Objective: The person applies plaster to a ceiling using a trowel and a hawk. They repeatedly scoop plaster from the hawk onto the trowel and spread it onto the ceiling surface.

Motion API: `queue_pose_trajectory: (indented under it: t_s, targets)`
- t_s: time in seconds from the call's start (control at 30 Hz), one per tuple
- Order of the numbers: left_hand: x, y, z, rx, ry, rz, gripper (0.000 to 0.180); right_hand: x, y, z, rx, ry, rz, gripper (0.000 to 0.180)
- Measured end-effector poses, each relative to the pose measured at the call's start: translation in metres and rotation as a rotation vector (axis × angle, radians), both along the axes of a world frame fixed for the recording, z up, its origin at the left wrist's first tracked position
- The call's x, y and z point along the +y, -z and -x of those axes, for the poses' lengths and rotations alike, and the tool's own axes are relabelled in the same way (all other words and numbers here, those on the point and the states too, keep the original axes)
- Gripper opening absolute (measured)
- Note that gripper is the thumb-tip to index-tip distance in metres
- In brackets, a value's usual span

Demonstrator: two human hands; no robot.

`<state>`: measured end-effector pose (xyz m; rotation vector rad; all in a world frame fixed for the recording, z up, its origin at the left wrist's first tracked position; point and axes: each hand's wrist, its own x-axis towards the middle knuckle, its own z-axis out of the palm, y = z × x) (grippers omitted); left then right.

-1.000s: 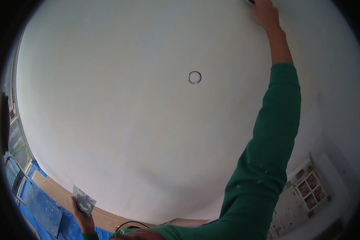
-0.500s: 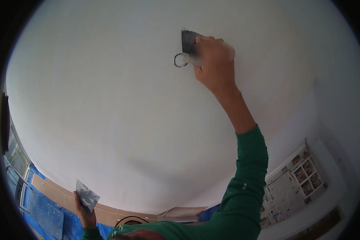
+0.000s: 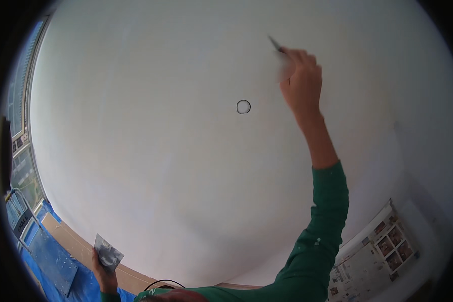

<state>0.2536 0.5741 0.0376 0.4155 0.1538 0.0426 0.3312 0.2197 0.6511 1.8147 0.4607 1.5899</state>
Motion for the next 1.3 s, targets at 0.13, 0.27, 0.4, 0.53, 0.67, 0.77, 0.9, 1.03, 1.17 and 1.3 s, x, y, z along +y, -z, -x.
queue_pose_trajectory:
  t_s: [0.13, 0.27, 0.4, 0.53, 0.67, 0.77, 0.9, 1.03, 1.17, 1.3]
  targets:
    - [-0.004, -0.004, 0.0, -0.029, -0.028, 0.008, 0.046, -0.019, -0.142, -0.038, -0.259, 0.044, 0.092, 0.035]
    - [-0.012, 0.007, 0.004, 0.017, -0.095, 0.023, 0.048, -0.025, -0.207, -0.073, -0.285, 0.19, 0.062, 0.034]
    - [-0.013, 0.014, 0.009, 0.057, -0.091, 0.016, 0.046, -0.017, -0.23, -0.1, -0.279, 0.276, 0.053, 0.035]
    - [-0.019, 0.02, 0.009, 0.074, -0.135, 0.056, 0.045, -0.015, -0.242, -0.117, -0.257, 0.308, 0.007, 0.035]
    - [-0.019, 0.018, 0.008, 0.059, -0.131, 0.027, 0.045, -0.02, -0.256, -0.112, -0.209, 0.347, -0.017, 0.031]
    - [-0.016, 0.019, 0.005, 0.086, -0.109, 0.043, 0.046, -0.027, -0.262, -0.089, -0.176, 0.316, 0.14, 0.034]
    - [-0.009, 0.009, 0.007, 0.025, -0.101, 0.028, 0.045, 0.042, -0.155, -0.067, -0.036, 0.309, -0.026, 0.032]
    - [-0.01, 0.012, 0.0, 0.005, -0.079, 0.004, 0.045, 0.055, -0.062, -0.056, 0.046, 0.33, -0.047, 0.032]
    - [-0.006, 0.012, -0.001, 0.039, 0.005, 0.021, 0.047, 0.047, 0.043, -0.064, 0.077, 0.184, 0.111, 0.034]
    - [-0.001, 0.017, -0.001, 0.075, 0.041, 0.011, 0.048, 0.056, 0.13, -0.072, 0.133, 0.234, 0.093, 0.037]
